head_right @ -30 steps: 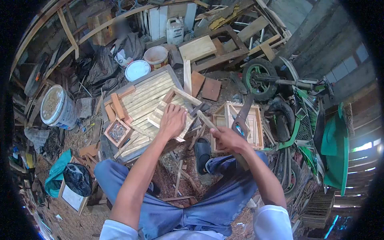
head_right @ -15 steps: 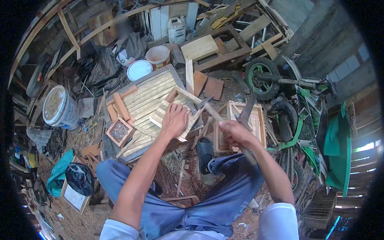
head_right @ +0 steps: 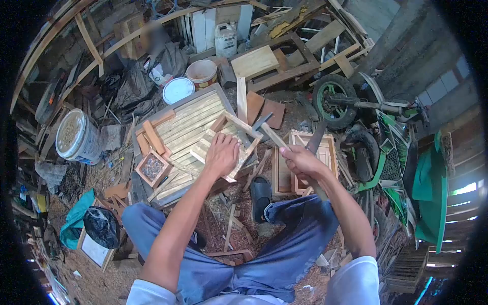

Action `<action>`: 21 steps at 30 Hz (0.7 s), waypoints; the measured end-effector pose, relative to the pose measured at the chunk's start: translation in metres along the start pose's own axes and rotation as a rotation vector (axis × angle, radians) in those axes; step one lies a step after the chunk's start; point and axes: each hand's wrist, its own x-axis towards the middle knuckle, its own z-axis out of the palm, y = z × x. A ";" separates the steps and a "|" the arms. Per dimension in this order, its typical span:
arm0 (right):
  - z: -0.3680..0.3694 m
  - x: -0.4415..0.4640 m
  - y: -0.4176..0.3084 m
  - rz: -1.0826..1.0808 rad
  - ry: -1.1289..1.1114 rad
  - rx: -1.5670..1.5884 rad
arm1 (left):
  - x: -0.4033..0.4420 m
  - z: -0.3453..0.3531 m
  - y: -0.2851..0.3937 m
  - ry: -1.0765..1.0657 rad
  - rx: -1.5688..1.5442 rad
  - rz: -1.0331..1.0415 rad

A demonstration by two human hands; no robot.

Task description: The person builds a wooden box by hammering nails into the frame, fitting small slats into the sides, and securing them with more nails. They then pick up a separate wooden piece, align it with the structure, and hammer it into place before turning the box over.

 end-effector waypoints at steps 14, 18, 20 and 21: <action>0.035 -0.032 -0.008 -0.382 0.307 -0.680 | 0.001 -0.005 0.002 -0.047 -0.015 -0.011; 0.067 -0.034 0.020 -0.326 0.371 -0.677 | 0.002 -0.005 0.001 -0.018 0.000 0.011; 0.069 -0.021 0.046 -0.371 0.413 -0.696 | 0.005 -0.004 0.002 -0.011 -0.022 0.021; 0.073 -0.026 0.043 -0.353 0.449 -0.618 | 0.002 -0.005 0.001 -0.014 -0.030 0.019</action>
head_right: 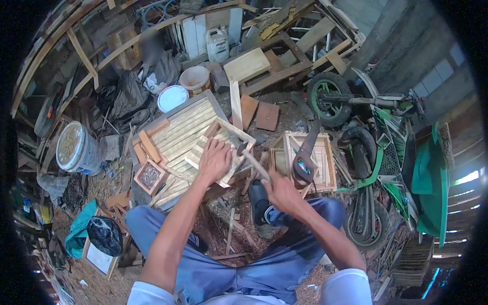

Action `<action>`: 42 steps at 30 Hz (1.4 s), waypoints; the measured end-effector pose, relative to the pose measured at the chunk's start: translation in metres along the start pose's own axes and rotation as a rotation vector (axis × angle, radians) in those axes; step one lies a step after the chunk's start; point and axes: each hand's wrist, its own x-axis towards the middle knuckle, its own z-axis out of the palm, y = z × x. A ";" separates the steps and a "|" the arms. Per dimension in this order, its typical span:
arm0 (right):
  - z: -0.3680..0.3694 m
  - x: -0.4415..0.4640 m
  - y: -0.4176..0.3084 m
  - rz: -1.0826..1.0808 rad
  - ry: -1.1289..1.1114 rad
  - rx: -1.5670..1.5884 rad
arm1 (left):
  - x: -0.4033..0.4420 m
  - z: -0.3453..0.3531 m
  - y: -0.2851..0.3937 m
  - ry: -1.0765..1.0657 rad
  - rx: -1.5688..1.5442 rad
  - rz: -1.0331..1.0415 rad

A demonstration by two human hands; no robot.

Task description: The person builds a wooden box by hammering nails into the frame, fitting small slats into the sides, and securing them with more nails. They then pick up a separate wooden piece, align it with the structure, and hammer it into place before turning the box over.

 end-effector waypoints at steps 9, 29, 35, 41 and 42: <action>0.010 -0.014 0.004 0.120 0.191 0.175 | 0.022 0.005 0.003 0.023 -0.096 0.018; 0.009 0.005 -0.035 0.083 0.302 0.009 | 0.021 0.019 -0.001 0.005 -0.028 0.061; -0.005 0.007 -0.046 0.129 0.236 -0.020 | 0.023 0.013 0.003 -0.079 0.023 0.028; 0.005 0.004 -0.011 0.070 0.123 -0.078 | 0.024 0.019 0.001 0.034 -0.009 0.059; 0.000 0.007 -0.007 0.063 0.137 0.033 | 0.024 0.020 0.000 0.028 -0.003 0.060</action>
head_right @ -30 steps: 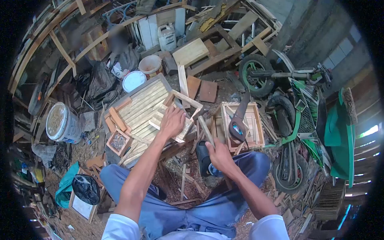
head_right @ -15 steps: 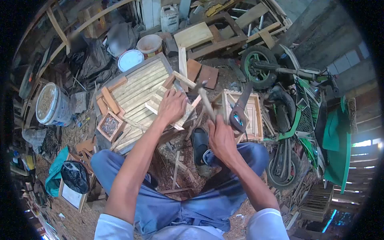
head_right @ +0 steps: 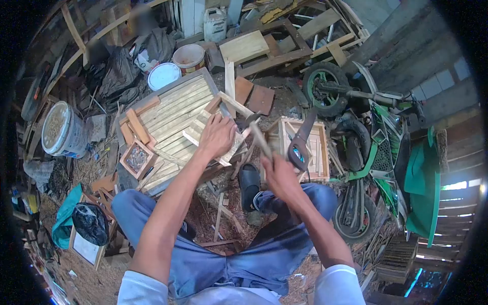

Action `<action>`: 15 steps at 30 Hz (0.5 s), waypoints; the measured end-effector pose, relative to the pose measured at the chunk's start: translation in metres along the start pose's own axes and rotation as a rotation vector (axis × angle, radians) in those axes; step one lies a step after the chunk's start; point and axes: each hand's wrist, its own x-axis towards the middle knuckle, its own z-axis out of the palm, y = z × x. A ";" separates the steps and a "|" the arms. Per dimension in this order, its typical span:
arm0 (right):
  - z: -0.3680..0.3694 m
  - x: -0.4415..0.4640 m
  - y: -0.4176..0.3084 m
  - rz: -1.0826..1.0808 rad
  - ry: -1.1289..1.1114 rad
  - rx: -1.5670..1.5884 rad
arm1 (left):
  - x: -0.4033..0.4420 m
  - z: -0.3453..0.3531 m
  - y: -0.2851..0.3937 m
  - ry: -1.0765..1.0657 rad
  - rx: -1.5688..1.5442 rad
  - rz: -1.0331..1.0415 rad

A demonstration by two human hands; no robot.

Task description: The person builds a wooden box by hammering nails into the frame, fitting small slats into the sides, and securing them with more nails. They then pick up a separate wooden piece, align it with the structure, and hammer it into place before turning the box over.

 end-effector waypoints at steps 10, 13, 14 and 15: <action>-0.044 0.052 0.024 0.167 -0.319 0.456 | -0.001 0.000 0.001 0.000 0.011 -0.003; -0.052 0.063 0.025 0.057 -0.384 0.186 | -0.002 -0.001 0.001 0.007 0.008 0.005; -0.056 0.068 0.025 0.001 -0.404 0.067 | -0.001 -0.002 0.001 -0.018 0.012 -0.006; -0.062 0.073 0.025 -0.012 -0.422 0.112 | -0.002 -0.002 0.002 -0.043 0.015 -0.017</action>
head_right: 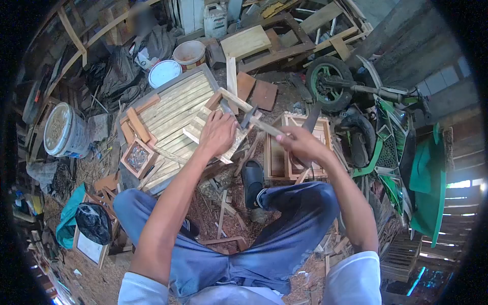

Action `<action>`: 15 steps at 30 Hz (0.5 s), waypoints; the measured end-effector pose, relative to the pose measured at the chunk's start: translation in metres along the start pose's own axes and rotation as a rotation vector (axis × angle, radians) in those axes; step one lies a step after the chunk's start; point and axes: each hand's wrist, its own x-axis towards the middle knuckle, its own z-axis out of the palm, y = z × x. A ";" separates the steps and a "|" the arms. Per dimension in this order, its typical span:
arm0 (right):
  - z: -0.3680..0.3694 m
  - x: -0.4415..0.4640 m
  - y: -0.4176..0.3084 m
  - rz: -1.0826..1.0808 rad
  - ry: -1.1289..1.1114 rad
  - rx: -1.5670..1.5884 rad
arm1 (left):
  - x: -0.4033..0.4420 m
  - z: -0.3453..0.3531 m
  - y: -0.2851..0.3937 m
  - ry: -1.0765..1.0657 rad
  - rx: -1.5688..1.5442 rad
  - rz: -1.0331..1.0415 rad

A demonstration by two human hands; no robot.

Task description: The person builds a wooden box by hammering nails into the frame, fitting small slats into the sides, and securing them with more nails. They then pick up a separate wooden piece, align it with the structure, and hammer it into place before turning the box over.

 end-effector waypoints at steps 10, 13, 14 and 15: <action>-0.009 0.012 0.021 -0.103 0.051 -0.171 | 0.002 0.004 -0.001 0.032 -0.004 0.024; -0.011 0.004 -0.001 0.034 -0.004 -0.089 | 0.001 0.004 -0.002 0.043 0.025 0.041; -0.015 0.006 0.002 0.047 0.014 0.020 | 0.001 0.004 -0.002 0.037 0.022 0.044; -0.018 0.006 -0.001 0.058 0.031 0.122 | 0.002 0.003 -0.002 0.035 0.018 0.043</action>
